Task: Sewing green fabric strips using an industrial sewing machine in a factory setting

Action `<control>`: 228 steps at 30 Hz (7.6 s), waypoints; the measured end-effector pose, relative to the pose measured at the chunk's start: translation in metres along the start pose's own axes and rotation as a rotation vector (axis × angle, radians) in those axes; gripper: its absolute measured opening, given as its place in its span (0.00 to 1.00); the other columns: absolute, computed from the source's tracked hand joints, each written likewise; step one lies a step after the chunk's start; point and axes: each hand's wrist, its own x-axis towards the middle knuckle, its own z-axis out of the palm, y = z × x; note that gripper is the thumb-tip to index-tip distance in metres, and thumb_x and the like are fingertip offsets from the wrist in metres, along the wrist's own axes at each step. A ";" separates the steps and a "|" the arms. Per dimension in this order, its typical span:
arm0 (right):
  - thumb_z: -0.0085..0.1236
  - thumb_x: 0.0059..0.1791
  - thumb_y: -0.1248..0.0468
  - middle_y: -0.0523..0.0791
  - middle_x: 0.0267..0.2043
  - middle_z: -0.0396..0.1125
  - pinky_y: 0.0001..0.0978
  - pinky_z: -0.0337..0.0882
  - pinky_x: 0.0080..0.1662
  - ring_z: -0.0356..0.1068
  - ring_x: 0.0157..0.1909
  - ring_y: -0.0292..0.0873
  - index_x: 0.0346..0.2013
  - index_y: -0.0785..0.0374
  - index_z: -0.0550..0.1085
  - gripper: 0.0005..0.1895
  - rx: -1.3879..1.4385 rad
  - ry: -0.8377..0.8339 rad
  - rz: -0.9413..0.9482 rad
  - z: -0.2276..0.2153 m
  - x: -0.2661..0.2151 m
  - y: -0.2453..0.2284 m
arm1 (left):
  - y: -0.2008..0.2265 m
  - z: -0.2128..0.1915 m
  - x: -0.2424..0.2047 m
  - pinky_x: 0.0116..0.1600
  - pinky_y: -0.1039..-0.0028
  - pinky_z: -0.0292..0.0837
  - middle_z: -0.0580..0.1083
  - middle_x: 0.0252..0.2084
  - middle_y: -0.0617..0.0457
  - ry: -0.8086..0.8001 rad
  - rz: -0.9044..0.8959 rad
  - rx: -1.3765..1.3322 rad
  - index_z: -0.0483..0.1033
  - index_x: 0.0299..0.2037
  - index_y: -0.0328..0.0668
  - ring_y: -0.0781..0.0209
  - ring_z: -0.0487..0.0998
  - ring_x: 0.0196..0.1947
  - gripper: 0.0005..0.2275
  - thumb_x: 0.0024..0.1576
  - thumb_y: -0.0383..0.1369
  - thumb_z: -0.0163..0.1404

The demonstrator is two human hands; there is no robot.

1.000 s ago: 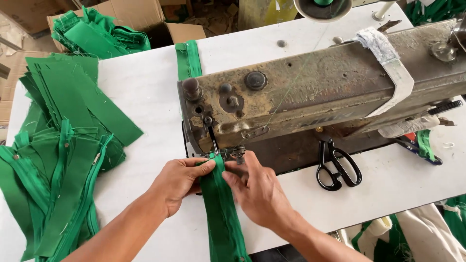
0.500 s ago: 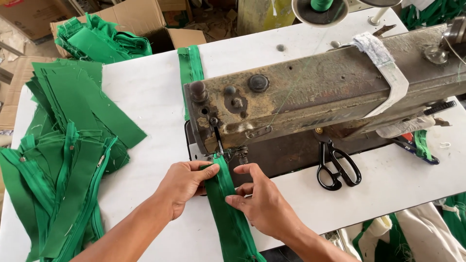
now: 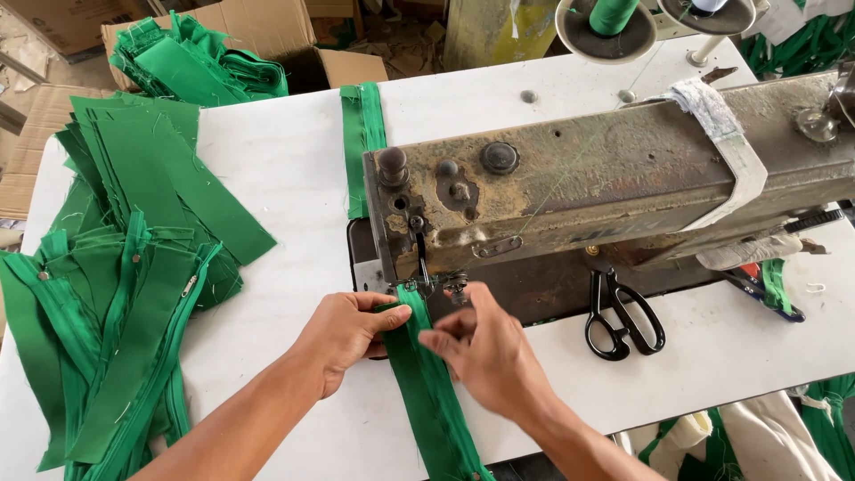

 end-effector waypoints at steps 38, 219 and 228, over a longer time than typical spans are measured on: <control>0.58 0.51 0.65 0.46 0.39 0.80 0.36 0.75 0.36 0.73 0.37 0.42 0.29 0.63 0.62 0.14 -0.055 0.124 -0.342 0.011 0.030 0.043 | -0.001 0.004 -0.004 0.33 0.68 0.69 0.78 0.31 0.48 0.118 0.053 -0.025 0.85 0.40 0.37 0.57 0.72 0.29 0.07 0.53 0.24 0.65; 0.51 0.51 0.71 0.46 0.41 0.59 0.60 0.58 0.58 0.54 0.41 0.52 0.50 0.59 0.74 0.14 -0.848 0.398 -1.079 0.015 0.015 0.056 | -0.091 -0.009 0.006 0.66 0.59 0.47 0.80 0.29 0.70 0.740 1.393 1.037 0.75 0.53 0.54 0.64 0.73 0.57 0.12 0.61 0.41 0.51; 0.55 0.52 0.71 0.49 0.41 0.61 0.56 0.62 0.50 0.57 0.41 0.53 0.50 0.64 0.75 0.12 -0.819 0.387 -1.121 0.015 0.015 0.056 | -0.096 -0.008 0.008 0.71 0.54 0.45 0.82 0.44 0.72 0.766 1.414 1.014 0.68 0.60 0.49 0.64 0.73 0.58 0.19 0.60 0.40 0.53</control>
